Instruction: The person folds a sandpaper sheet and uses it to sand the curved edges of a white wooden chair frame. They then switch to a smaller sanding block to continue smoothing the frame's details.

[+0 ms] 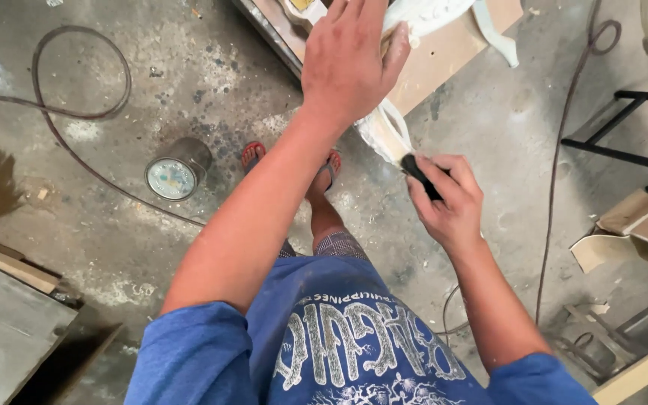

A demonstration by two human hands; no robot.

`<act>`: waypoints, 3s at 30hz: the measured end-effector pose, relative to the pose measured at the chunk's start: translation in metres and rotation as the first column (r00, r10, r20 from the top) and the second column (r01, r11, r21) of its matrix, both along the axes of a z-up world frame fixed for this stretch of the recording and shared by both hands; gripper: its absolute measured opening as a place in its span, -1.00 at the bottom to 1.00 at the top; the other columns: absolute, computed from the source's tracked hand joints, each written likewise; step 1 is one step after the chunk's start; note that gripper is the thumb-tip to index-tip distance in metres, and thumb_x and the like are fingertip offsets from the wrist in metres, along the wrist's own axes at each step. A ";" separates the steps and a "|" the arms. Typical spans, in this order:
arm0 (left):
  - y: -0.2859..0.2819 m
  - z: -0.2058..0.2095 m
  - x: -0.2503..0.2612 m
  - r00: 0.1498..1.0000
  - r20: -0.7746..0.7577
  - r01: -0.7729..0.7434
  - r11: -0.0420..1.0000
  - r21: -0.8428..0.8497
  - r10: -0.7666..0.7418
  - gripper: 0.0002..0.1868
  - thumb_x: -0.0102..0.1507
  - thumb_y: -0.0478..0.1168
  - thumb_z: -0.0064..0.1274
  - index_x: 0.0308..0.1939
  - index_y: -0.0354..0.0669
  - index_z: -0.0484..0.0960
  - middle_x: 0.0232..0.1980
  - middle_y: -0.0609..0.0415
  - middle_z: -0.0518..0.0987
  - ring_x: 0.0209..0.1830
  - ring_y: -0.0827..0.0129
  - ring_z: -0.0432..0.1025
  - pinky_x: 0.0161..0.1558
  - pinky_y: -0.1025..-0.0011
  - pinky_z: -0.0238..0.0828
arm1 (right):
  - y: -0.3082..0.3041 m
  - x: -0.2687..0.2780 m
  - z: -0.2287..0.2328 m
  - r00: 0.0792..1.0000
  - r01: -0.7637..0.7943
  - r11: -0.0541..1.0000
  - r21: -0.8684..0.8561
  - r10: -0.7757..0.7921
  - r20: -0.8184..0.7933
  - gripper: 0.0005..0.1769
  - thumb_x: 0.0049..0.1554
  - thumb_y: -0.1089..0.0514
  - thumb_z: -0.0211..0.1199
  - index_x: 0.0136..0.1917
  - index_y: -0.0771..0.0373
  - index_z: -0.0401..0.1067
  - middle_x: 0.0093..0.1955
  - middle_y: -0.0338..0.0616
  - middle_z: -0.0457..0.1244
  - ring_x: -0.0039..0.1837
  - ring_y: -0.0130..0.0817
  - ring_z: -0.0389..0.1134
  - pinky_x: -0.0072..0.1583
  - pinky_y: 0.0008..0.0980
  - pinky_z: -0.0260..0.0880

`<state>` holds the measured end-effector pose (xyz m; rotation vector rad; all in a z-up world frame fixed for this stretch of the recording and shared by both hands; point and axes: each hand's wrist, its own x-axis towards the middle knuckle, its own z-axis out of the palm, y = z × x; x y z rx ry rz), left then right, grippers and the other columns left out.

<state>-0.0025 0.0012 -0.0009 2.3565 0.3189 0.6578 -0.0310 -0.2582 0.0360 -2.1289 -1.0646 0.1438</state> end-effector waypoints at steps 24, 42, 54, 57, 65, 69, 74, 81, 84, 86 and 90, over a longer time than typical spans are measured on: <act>-0.001 0.001 0.003 0.999 0.012 -0.052 0.996 0.078 0.052 -0.72 0.36 -0.03 -0.04 -0.10 -0.19 0.47 -0.27 -0.08 0.53 -0.25 -0.08 0.41 -0.30 0.07 0.31 | 0.052 0.017 -0.006 0.986 -0.148 0.988 0.038 0.145 0.076 -0.75 0.34 0.38 0.27 0.28 0.39 0.42 0.04 0.05 0.22 -0.03 -0.04 0.24 0.09 -0.12 0.27; 0.001 0.005 0.003 0.999 0.004 -0.037 0.997 0.066 0.037 -0.74 0.38 -0.04 -0.07 -0.08 -0.17 0.46 -0.27 -0.03 0.50 -0.30 -0.03 0.39 -0.32 0.09 0.27 | 0.025 0.017 -0.013 0.986 -0.147 0.988 0.039 0.143 0.080 -0.72 0.32 0.33 0.29 0.29 0.38 0.40 0.09 0.06 0.28 -0.01 -0.03 0.31 0.10 -0.11 0.29; 0.000 0.009 0.000 1.000 -0.009 -0.026 0.998 0.054 0.026 -0.70 0.38 -0.04 -0.07 0.00 -0.20 0.48 -0.16 -0.11 0.58 -0.20 -0.08 0.43 -0.21 0.08 0.34 | 0.050 0.014 0.000 0.993 -0.109 0.994 0.000 0.109 0.045 -0.72 0.32 0.40 0.30 0.29 0.33 0.42 0.04 0.00 0.19 -0.06 -0.06 0.19 0.06 -0.14 0.23; 0.000 0.005 0.001 0.999 0.020 -0.034 0.998 0.043 0.033 -0.74 0.39 -0.05 -0.09 -0.05 -0.17 0.46 -0.27 -0.01 0.53 -0.32 -0.01 0.41 -0.30 0.12 0.28 | 0.018 0.007 -0.001 0.997 -0.081 0.996 0.039 0.082 -0.007 -0.74 0.27 0.47 0.32 0.23 0.40 0.48 0.02 0.03 0.22 -0.04 -0.10 0.24 0.04 -0.23 0.25; 0.000 0.005 0.003 0.999 0.021 -0.043 0.996 0.084 0.041 -0.75 0.39 -0.05 -0.08 -0.13 -0.17 0.44 -0.31 -0.02 0.49 -0.35 -0.02 0.37 -0.31 0.11 0.26 | 0.035 0.013 -0.002 0.994 -0.107 0.994 0.033 0.107 0.016 -0.70 0.31 0.43 0.30 0.30 0.34 0.42 0.05 0.03 0.23 -0.02 -0.08 0.24 0.08 -0.18 0.27; -0.001 0.004 0.004 0.998 0.040 -0.043 0.996 0.078 0.040 -0.73 0.41 -0.04 -0.14 -0.05 -0.17 0.47 -0.32 0.03 0.52 -0.38 0.06 0.39 -0.33 0.18 0.26 | 0.011 0.011 -0.005 0.996 -0.085 0.996 0.014 0.085 0.012 -0.71 0.30 0.44 0.30 0.28 0.37 0.46 0.02 0.02 0.21 -0.02 -0.11 0.22 0.06 -0.22 0.26; -0.001 0.002 0.003 0.997 0.054 -0.068 0.993 0.096 0.063 -0.74 0.37 -0.05 -0.07 -0.27 -0.15 0.38 -0.43 0.02 0.40 -0.47 0.00 0.31 -0.38 0.11 0.19 | 0.039 0.017 -0.004 0.990 -0.140 0.990 0.027 0.139 0.034 -0.69 0.33 0.40 0.29 0.33 0.35 0.42 0.06 0.01 0.23 -0.02 -0.09 0.24 0.09 -0.15 0.24; -0.002 0.002 0.002 0.994 0.077 -0.083 0.991 0.107 0.074 -0.73 0.35 -0.05 -0.05 -0.35 -0.10 0.35 -0.48 0.09 0.35 -0.49 0.04 0.27 -0.37 0.13 0.18 | 0.052 0.016 -0.004 0.990 -0.127 0.991 0.047 0.123 0.071 -0.77 0.33 0.39 0.30 0.26 0.40 0.47 0.00 0.01 0.20 -0.06 -0.07 0.22 0.05 -0.17 0.24; -0.003 -0.001 0.003 0.995 0.074 -0.077 0.989 0.125 0.069 -0.75 0.38 -0.03 -0.09 -0.29 -0.07 0.43 -0.44 0.12 0.39 -0.47 0.09 0.32 -0.41 0.15 0.18 | 0.049 0.015 0.001 0.993 -0.117 0.993 0.022 0.117 0.016 -0.73 0.35 0.36 0.28 0.32 0.36 0.45 0.06 0.04 0.21 0.01 -0.04 0.23 0.11 -0.19 0.27; -0.003 -0.008 0.002 0.992 0.097 -0.095 0.984 0.149 0.081 -0.80 0.38 -0.02 -0.03 -0.15 -0.04 0.47 -0.32 0.12 0.47 -0.40 0.10 0.37 -0.37 0.15 0.23 | 0.012 0.010 -0.006 0.994 -0.109 0.994 0.002 0.109 0.026 -0.71 0.33 0.40 0.29 0.31 0.38 0.46 0.06 0.04 0.21 0.00 -0.07 0.23 0.10 -0.20 0.26; -0.009 -0.027 0.004 0.979 0.112 -0.191 0.952 0.241 0.168 -0.77 0.29 0.00 0.09 -0.17 0.01 0.47 -0.30 0.07 0.45 -0.37 -0.01 0.37 -0.36 0.05 0.22 | 0.034 0.022 -0.011 0.978 -0.184 0.981 0.057 0.177 0.109 -0.72 0.35 0.38 0.29 0.32 0.40 0.43 -0.04 0.02 0.18 -0.08 -0.05 0.21 0.05 -0.09 0.20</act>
